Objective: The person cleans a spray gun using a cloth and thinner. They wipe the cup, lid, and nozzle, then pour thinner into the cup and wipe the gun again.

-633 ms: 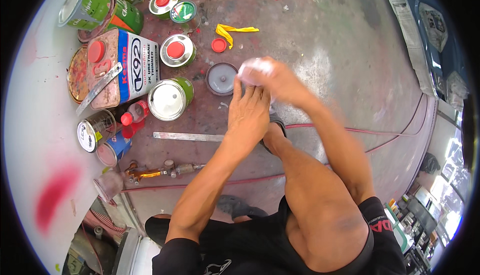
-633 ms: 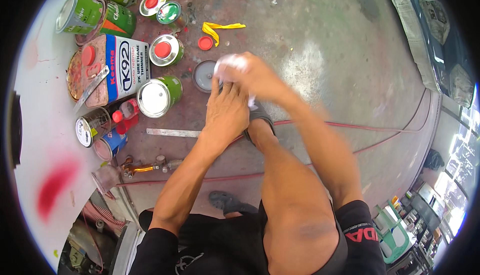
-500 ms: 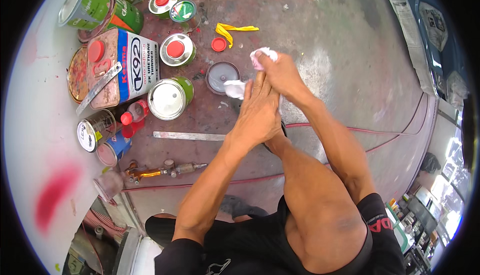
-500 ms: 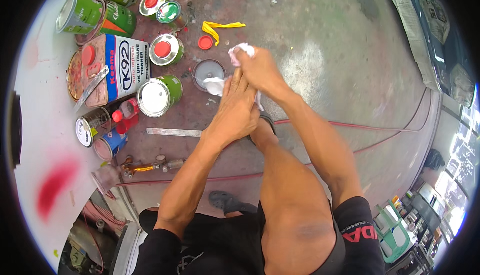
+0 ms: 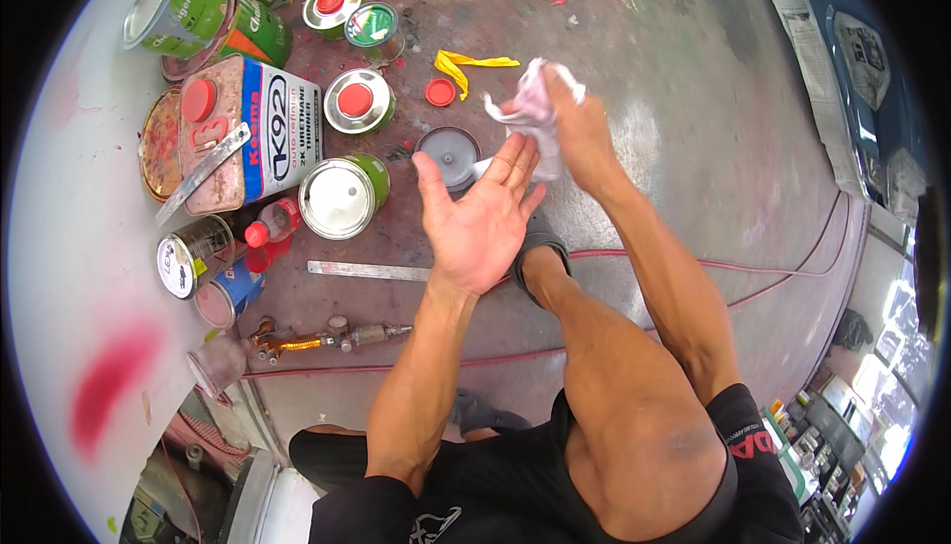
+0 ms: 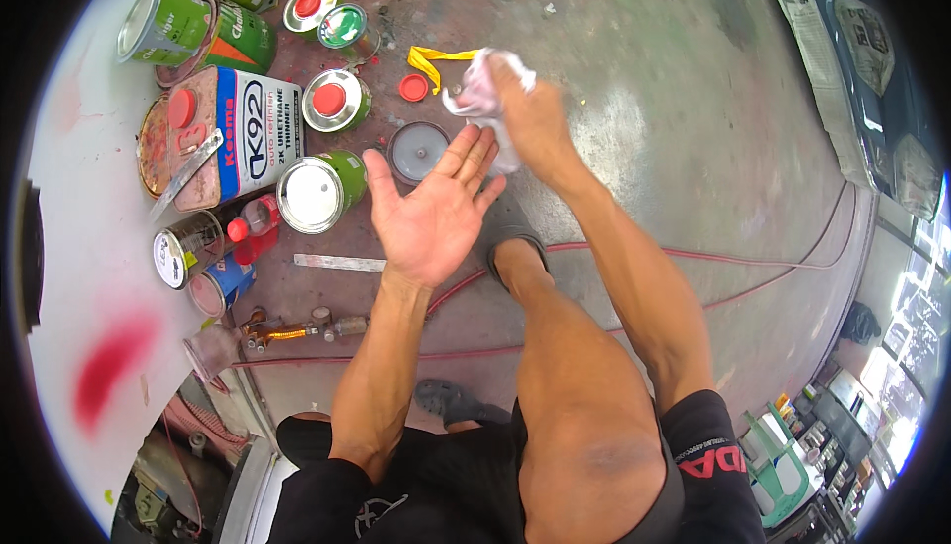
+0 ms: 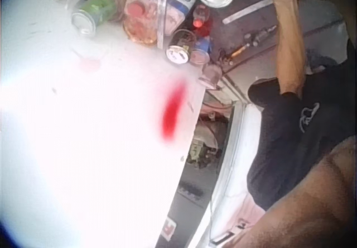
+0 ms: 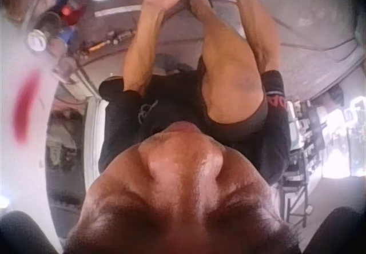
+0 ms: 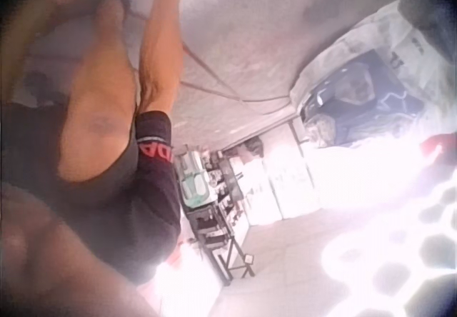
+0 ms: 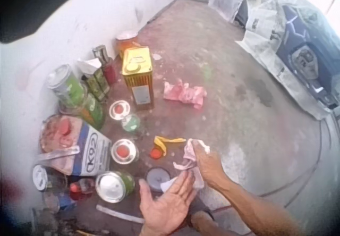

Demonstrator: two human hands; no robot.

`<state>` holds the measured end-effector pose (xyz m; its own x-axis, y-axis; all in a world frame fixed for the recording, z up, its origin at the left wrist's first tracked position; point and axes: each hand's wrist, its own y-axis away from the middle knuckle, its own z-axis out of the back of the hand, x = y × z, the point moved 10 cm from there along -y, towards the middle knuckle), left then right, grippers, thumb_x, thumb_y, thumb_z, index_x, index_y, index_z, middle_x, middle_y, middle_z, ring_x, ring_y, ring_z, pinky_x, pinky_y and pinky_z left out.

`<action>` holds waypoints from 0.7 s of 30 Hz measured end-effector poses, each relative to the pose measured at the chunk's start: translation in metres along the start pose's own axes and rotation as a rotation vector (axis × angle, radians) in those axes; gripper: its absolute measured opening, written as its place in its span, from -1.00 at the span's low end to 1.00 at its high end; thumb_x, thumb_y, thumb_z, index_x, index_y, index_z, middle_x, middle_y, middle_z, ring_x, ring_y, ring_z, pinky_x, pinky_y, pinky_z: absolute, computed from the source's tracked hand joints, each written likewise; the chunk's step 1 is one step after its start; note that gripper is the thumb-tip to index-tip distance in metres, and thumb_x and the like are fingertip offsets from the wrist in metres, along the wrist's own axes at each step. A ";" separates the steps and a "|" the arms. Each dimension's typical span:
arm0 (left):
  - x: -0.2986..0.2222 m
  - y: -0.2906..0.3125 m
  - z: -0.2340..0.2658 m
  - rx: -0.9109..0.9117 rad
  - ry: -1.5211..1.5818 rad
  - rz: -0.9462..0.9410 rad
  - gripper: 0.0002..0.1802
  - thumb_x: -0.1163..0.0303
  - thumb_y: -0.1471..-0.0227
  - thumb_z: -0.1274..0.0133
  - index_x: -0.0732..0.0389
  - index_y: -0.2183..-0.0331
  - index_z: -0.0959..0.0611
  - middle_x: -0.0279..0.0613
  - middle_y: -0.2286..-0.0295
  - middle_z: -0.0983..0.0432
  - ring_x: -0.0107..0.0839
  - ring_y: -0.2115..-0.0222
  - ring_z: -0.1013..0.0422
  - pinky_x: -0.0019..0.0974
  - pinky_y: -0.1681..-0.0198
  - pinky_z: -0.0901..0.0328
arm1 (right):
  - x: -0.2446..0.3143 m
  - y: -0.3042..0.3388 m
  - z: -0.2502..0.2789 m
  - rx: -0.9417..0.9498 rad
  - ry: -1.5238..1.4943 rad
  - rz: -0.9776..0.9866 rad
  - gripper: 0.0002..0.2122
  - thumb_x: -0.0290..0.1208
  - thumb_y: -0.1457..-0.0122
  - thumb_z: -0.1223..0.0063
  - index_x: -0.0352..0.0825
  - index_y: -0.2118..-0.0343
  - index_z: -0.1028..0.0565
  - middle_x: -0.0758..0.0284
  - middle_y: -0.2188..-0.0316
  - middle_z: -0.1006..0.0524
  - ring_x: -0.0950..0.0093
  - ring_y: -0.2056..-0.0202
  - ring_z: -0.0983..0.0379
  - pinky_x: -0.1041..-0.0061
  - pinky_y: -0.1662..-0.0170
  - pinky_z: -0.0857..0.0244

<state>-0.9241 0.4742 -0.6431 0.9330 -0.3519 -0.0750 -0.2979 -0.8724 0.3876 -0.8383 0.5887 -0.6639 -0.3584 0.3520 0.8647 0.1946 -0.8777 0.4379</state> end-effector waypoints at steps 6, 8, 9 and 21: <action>-0.022 -0.039 0.027 -0.242 -0.240 -0.201 0.12 -0.72 -0.22 0.32 0.14 -0.24 -0.46 -0.32 -0.01 -0.51 -0.42 -0.05 -0.46 -0.13 -0.19 -0.36 | 0.009 0.047 -0.053 0.064 0.002 -0.006 -0.47 0.04 -0.53 0.02 -0.44 -0.08 -0.63 0.05 0.11 -0.73 0.33 0.07 -0.66 0.32 -0.02 -0.47; -0.034 -0.054 0.040 -0.408 -0.435 -0.329 0.01 -0.71 -0.23 0.32 0.06 -0.03 -0.55 -0.41 0.17 -0.51 -0.47 0.17 -0.46 -0.23 0.06 -0.41 | 0.001 0.053 -0.053 -0.037 -0.305 -0.110 -0.48 0.03 -0.54 0.03 -0.45 -0.08 -0.62 0.15 0.10 -0.71 0.38 0.05 -0.64 0.36 -0.06 -0.45; -0.045 -0.052 0.046 -0.434 -0.571 -0.394 0.06 -0.65 -0.24 0.22 0.17 -0.22 -0.35 -0.23 -0.02 -0.44 -0.32 -0.02 -0.40 -0.21 -0.09 -0.33 | -0.003 0.053 -0.055 -0.081 -0.458 -0.156 -0.48 0.03 -0.55 0.04 -0.45 -0.08 -0.62 0.20 0.10 -0.71 0.41 0.04 -0.62 0.38 -0.07 -0.44; -0.024 -0.035 -0.006 -0.175 -1.359 -0.501 0.03 0.37 -0.31 -0.23 0.12 -0.57 0.01 0.21 -0.23 -0.50 -0.07 -0.23 -0.50 -0.13 -0.25 -0.38 | -0.026 0.034 -0.016 -0.118 -0.593 -0.206 -0.58 0.08 -0.50 -0.09 -0.27 0.17 -0.57 0.44 0.40 -0.58 0.67 0.41 -0.45 0.58 0.30 -0.40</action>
<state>-0.9347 0.5156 -0.6491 -0.0056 -0.1597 -0.9872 0.1150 -0.9807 0.1580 -0.8371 0.5439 -0.6756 0.1951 0.6082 0.7694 0.0617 -0.7906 0.6093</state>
